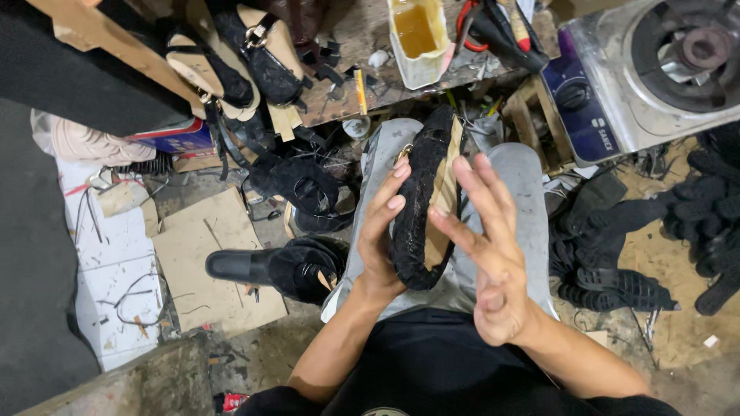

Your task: The person holds a black shoe upper fitted over a sole and presses and smooths the glued edge with their fingers, working around the shoe. They occasionally dip a finger into a container of glue on the workbench and continue pressing the upper against the sole, then reach toward a shelf of shoe parts at the end.

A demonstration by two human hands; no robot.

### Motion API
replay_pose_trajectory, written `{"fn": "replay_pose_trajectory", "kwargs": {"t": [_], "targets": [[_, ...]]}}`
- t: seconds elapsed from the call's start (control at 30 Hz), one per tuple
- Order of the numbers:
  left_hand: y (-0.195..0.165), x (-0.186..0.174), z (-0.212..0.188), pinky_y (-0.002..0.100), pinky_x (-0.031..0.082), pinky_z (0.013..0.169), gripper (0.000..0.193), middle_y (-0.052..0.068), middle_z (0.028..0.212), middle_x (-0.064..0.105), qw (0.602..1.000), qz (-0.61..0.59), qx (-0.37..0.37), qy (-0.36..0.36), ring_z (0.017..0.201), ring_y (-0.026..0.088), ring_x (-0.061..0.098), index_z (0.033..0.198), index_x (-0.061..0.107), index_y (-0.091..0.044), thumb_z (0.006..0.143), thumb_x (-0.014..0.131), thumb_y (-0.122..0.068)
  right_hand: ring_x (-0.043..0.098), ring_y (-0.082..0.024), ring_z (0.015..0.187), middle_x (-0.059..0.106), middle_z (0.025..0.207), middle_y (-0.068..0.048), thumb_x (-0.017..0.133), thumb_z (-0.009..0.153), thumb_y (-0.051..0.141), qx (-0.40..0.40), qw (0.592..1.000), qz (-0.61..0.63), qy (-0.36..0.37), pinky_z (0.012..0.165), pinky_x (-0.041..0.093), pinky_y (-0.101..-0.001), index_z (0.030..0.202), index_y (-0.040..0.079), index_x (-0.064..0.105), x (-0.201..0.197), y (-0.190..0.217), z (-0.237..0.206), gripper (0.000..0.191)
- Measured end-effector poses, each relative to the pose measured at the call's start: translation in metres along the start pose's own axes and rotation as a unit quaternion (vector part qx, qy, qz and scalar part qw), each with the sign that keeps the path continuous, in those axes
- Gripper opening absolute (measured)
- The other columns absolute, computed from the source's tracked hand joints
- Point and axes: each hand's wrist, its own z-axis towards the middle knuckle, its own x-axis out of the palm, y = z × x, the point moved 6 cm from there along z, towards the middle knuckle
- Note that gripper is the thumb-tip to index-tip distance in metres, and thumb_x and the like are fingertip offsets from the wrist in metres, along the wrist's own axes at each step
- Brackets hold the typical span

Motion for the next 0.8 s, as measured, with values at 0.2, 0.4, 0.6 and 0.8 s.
{"fn": "replay_pose_trajectory", "kwargs": {"t": [0.2,0.4,0.6,0.8], "targets": [[-0.010,0.014,0.002,0.053,0.044,0.124,0.070,0.022,0.155,0.048,1.000,0.001,0.001,0.029,0.143,0.040,0.053,0.147,0.037,-0.015,0.093,0.082,-0.009,0.027,-0.049,0.159,0.039,0.162,-0.027,0.018,0.112,0.063,0.000,0.997,-0.081,0.007,0.133,0.018,-0.0587,0.142,-0.005,0.059,-0.006,0.012,-0.016,0.085],[-0.014,0.014,0.003,0.051,0.044,0.123,0.072,0.024,0.157,0.047,0.999,-0.016,-0.021,0.038,0.144,0.040,0.051,0.147,0.039,-0.013,0.092,0.085,-0.007,0.044,-0.041,0.140,0.056,0.144,-0.020,0.023,0.113,0.053,-0.056,0.982,-0.170,-0.058,0.123,0.031,-0.0548,0.123,0.014,0.074,-0.029,0.016,-0.013,0.065],[-0.018,0.008,0.006,0.048,0.045,0.123,0.078,0.025,0.158,0.046,0.997,-0.002,-0.038,0.060,0.145,0.040,0.051,0.149,0.038,-0.010,0.088,0.088,-0.008,0.051,-0.032,0.117,0.062,0.114,-0.009,0.024,0.110,0.052,-0.110,0.977,-0.176,-0.040,0.119,0.034,-0.0573,0.115,0.016,0.080,-0.024,0.014,-0.008,0.067],[-0.018,0.004,0.006,0.046,0.046,0.123,0.077,0.024,0.159,0.046,0.996,0.001,-0.059,0.073,0.145,0.039,0.051,0.149,0.040,-0.010,0.088,0.087,-0.007,0.050,-0.030,0.113,0.062,0.111,-0.012,0.028,0.111,0.057,-0.094,0.985,-0.143,-0.012,0.119,0.032,-0.0558,0.120,0.010,0.077,-0.020,0.004,-0.005,0.069]]}}
